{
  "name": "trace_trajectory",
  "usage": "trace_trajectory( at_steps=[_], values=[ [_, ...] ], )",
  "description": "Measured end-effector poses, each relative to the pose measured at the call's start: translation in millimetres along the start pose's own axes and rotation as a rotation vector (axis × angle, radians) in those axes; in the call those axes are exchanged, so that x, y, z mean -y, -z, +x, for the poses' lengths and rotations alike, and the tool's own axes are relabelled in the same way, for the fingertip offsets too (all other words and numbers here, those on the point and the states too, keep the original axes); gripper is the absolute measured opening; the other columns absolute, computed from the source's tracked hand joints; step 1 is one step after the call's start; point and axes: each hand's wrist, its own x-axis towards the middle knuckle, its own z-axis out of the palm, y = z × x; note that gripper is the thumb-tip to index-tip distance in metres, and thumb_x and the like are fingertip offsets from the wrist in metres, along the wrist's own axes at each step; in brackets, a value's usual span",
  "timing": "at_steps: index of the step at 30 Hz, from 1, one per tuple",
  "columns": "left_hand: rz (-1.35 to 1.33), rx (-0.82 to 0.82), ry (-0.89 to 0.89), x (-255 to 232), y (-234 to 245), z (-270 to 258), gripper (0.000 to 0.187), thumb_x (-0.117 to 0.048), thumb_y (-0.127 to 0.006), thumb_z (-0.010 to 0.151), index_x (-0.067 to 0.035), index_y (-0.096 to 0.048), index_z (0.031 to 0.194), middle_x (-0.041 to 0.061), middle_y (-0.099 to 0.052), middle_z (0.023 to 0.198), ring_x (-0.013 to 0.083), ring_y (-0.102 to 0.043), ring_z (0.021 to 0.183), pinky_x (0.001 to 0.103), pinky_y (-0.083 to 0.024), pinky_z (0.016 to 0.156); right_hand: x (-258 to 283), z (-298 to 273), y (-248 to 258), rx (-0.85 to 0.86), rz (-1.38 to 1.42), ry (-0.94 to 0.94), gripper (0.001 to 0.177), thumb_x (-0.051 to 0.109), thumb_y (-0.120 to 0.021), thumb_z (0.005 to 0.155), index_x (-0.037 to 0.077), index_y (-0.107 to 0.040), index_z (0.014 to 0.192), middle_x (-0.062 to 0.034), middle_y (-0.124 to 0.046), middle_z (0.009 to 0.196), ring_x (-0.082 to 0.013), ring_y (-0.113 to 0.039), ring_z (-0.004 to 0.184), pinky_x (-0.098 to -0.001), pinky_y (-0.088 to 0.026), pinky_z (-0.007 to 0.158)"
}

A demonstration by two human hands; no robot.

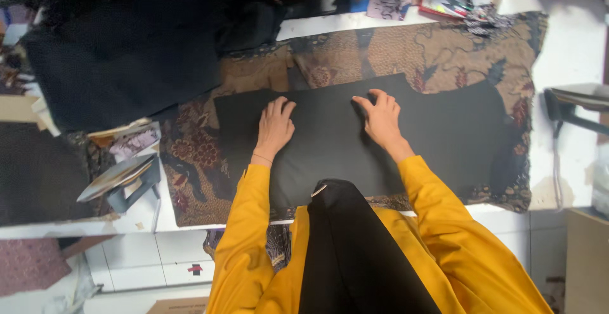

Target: The person irons a dark patterned fabric on a table, repeatedly smoothing, folding, and pressing sections with an iron. They fold the fabric into a compact stack and secure it with a rubber band.

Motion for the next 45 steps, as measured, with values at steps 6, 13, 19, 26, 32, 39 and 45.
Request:
trace_trajectory(
  at_steps=[6, 13, 19, 26, 32, 39, 45],
  values=[
    [-0.039, 0.042, -0.006, -74.2, -8.0, 9.0, 0.063, -0.024, -0.08, 0.078, -0.01, -0.058, 0.136, 0.017, -0.049, 0.14, 0.0374, -0.048, 0.126, 0.05, -0.043, 0.106, -30.4, -67.5, 24.1, -0.087, 0.052, -0.117, 0.058, -0.004, -0.065, 0.083, 0.022, -0.064, 0.136, -0.0195, -0.049, 0.143, -0.0408, -0.045, 0.129, -0.0539, -0.037, 0.107],
    [0.026, 0.291, -0.026, -159.5, -22.9, 19.8, 0.093, -0.034, -0.092, 0.059, -0.016, -0.051, 0.14, 0.014, -0.043, 0.145, 0.0364, -0.043, 0.13, 0.053, -0.043, 0.1, -128.6, -140.7, 62.6, -0.202, 0.028, -0.412, 0.057, -0.003, -0.065, 0.084, 0.026, -0.065, 0.134, -0.0169, -0.048, 0.147, -0.0396, -0.045, 0.131, -0.0516, -0.038, 0.107],
    [0.135, 0.405, 0.081, -176.5, -27.4, 31.9, 0.096, -0.033, -0.093, 0.059, -0.019, -0.048, 0.143, 0.012, -0.041, 0.147, 0.0353, -0.042, 0.133, 0.053, -0.041, 0.106, -218.2, -168.8, 57.1, -0.231, -0.045, -0.364, 0.059, 0.005, -0.071, 0.083, 0.027, -0.063, 0.137, -0.0149, -0.045, 0.15, -0.0378, -0.044, 0.132, -0.056, -0.033, 0.11],
    [-0.036, 0.231, -0.021, -224.5, -34.0, 5.5, 0.075, -0.027, -0.086, 0.069, -0.011, -0.056, 0.136, 0.019, -0.045, 0.145, 0.0404, -0.046, 0.129, 0.05, -0.042, 0.107, -370.8, -188.9, 91.1, -0.938, 0.472, -0.829, 0.065, 0.003, -0.075, 0.088, 0.001, -0.039, 0.142, -0.0169, -0.052, 0.129, -0.0281, -0.056, 0.113, -0.0407, -0.046, 0.104],
    [-0.217, 0.228, -0.312, -327.1, -86.1, -1.2, 0.066, -0.021, -0.082, 0.074, -0.01, -0.058, 0.134, 0.02, -0.05, 0.142, 0.0392, -0.048, 0.13, 0.048, -0.041, 0.11, -284.5, -168.1, 72.0, -0.536, 0.244, -0.362, 0.042, 0.0, -0.07, 0.085, 0.005, -0.06, 0.125, -0.0164, -0.056, 0.121, -0.0364, -0.052, 0.116, -0.0472, -0.042, 0.104],
    [-0.101, 0.363, -0.348, -381.4, -111.5, 7.0, 0.07, -0.025, -0.084, 0.068, -0.01, -0.058, 0.131, 0.02, -0.048, 0.14, 0.0379, -0.047, 0.127, 0.051, -0.036, 0.111, -221.9, -133.3, 72.9, -0.284, 0.113, -0.372, 0.055, 0.005, -0.066, 0.09, 0.02, -0.058, 0.143, -0.0111, -0.05, 0.144, -0.0332, -0.047, 0.127, -0.0485, -0.037, 0.103],
    [-0.11, 0.382, -0.338, -390.3, -114.5, 16.9, 0.062, -0.023, -0.082, 0.07, -0.009, -0.059, 0.125, 0.018, -0.051, 0.136, 0.0363, -0.05, 0.122, 0.049, -0.04, 0.104, -235.3, -130.7, 83.0, -0.273, 0.075, -0.407, 0.058, 0.006, -0.067, 0.088, 0.02, -0.057, 0.143, -0.0151, -0.045, 0.148, -0.0367, -0.043, 0.129, -0.0518, -0.034, 0.103]
  ],
)
